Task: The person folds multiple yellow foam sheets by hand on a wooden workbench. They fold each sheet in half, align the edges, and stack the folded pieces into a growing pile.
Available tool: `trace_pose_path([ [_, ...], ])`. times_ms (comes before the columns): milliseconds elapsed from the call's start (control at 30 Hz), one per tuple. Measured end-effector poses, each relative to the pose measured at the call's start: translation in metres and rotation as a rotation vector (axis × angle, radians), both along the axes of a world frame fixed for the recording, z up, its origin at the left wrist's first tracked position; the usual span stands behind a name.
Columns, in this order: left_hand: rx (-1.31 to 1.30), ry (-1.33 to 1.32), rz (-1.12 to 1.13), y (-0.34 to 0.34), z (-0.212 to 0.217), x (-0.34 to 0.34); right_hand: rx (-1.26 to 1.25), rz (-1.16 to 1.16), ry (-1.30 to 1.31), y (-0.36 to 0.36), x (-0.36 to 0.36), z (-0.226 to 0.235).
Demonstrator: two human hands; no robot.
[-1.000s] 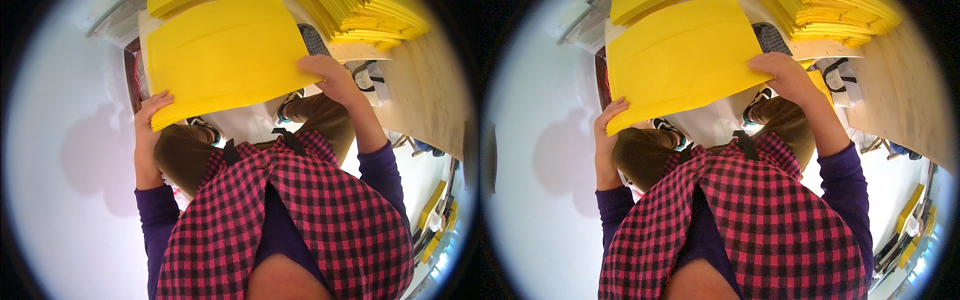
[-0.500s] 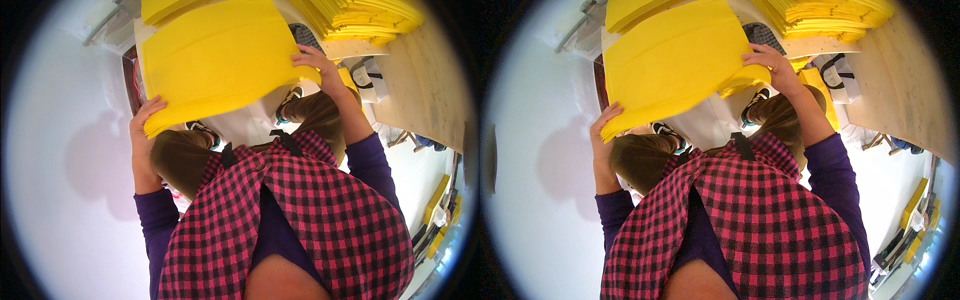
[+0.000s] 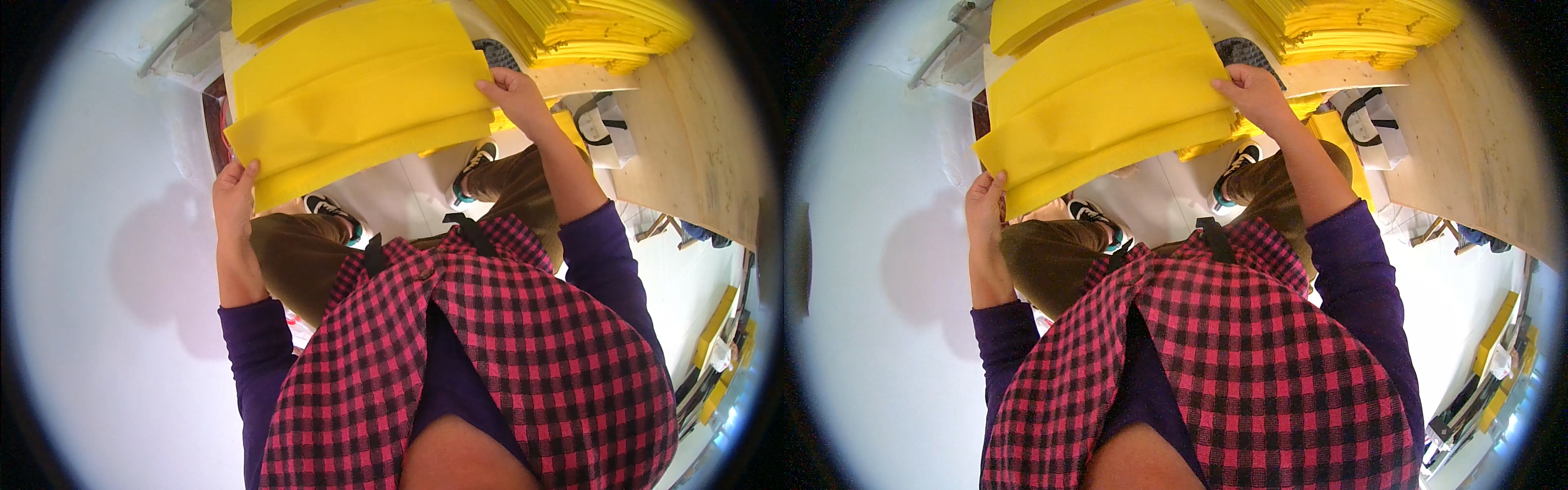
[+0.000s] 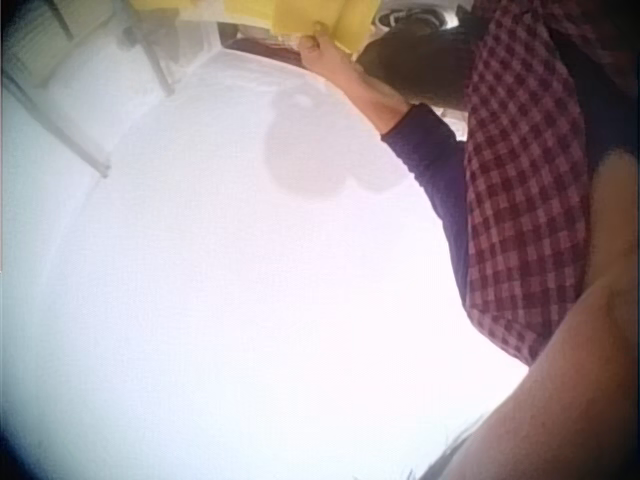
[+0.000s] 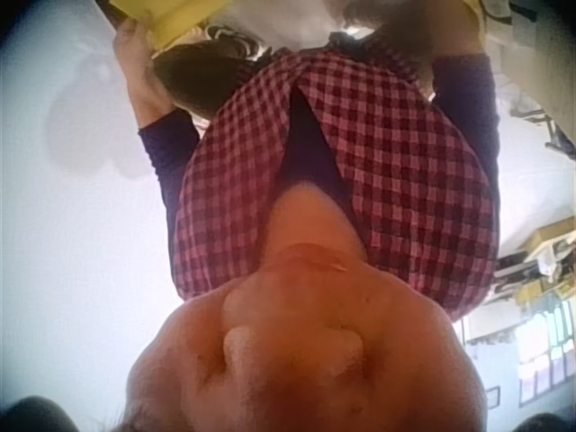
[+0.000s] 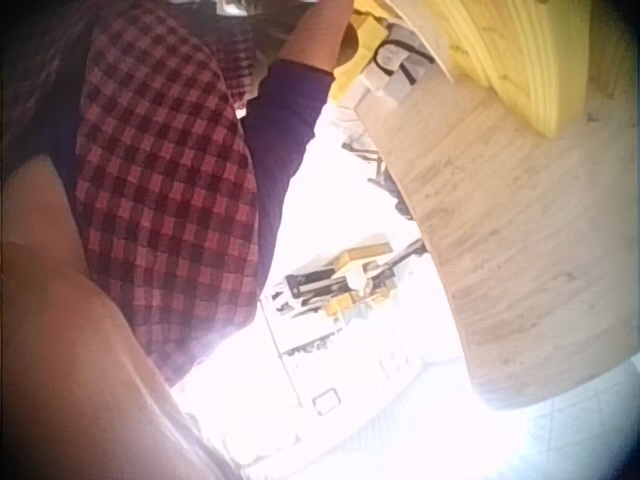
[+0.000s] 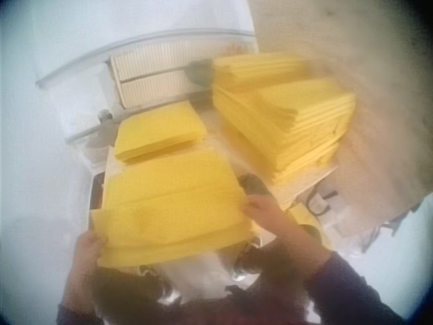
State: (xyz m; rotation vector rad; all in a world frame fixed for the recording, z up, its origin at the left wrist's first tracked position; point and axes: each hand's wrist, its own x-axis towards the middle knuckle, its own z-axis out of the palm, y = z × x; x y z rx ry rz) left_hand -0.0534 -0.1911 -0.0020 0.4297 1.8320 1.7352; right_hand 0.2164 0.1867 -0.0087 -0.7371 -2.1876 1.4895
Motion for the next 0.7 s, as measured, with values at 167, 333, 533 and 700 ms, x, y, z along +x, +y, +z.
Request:
trace_pose_path([
  [167,-0.034,0.101,0.102,0.009,-0.001,0.007,0.167,-0.104,-0.063,-0.003,-0.002,-0.004],
  [333,-0.238,0.316,0.153,0.008,0.006,0.02,0.201,-0.132,-0.091,-0.01,0.005,0.004],
  [533,-0.387,0.494,0.18,0.005,0.003,0.029,0.176,-0.207,-0.029,-0.016,0.003,-0.001],
  [700,-0.443,0.997,0.233,0.013,0.02,0.04,0.144,-0.18,-0.015,-0.012,0.003,-0.003],
])
